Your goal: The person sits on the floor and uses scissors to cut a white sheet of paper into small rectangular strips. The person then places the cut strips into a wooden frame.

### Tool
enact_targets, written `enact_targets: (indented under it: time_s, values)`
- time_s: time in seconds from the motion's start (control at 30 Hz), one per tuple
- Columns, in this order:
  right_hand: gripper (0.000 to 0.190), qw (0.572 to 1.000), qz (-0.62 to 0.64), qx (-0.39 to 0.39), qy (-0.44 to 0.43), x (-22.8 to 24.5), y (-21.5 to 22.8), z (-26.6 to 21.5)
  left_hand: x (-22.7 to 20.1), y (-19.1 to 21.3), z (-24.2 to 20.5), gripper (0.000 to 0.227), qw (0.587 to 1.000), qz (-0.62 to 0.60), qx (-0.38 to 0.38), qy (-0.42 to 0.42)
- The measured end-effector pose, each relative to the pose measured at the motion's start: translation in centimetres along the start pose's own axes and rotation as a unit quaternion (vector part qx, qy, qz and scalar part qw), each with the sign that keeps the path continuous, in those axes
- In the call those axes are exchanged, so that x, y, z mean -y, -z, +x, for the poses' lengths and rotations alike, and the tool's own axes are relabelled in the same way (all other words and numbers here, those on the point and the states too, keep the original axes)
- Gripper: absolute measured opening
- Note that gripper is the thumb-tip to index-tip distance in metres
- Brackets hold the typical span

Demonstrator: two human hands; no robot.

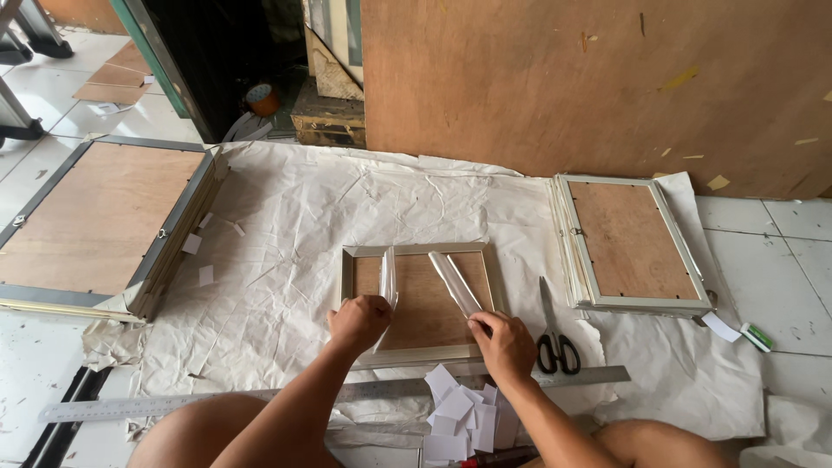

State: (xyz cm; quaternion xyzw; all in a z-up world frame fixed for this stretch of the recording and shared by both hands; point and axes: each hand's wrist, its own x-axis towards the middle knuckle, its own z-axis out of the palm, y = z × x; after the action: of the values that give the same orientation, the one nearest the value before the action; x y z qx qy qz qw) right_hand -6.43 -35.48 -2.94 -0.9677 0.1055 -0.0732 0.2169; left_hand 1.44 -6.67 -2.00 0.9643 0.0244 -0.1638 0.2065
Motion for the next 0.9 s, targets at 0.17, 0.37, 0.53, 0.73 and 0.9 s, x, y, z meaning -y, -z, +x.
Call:
enact_targets:
  time_s: [0.17,0.37,0.53,0.73,0.9]
  values:
    - [0.014,0.992,0.088,-0.067,0.056,2.6,-0.5,0.0,-3.0,-1.4,-0.1,0.024,0.966,-0.254,0.036,-0.014]
    - [0.011,0.969,0.197,-0.002,0.152,9.3,0.8,-1.5,-7.5,2.3,-6.7,0.04,0.753,-0.64,0.144,-0.046]
    - [0.016,0.945,0.174,-0.027,0.277,10.8,-0.2,2.0,-5.1,2.8,-3.6,0.015,0.691,-0.684,0.056,0.225]
    - [0.015,0.995,-0.003,0.036,0.095,6.2,-0.9,14.5,-3.3,-3.5,1.9,0.024,0.963,-0.217,-0.105,-0.123]
    - [0.082,0.966,-0.155,0.173,0.112,3.3,-2.4,22.4,-6.7,0.0,-1.8,0.053,0.97,0.049,0.115,-0.209]
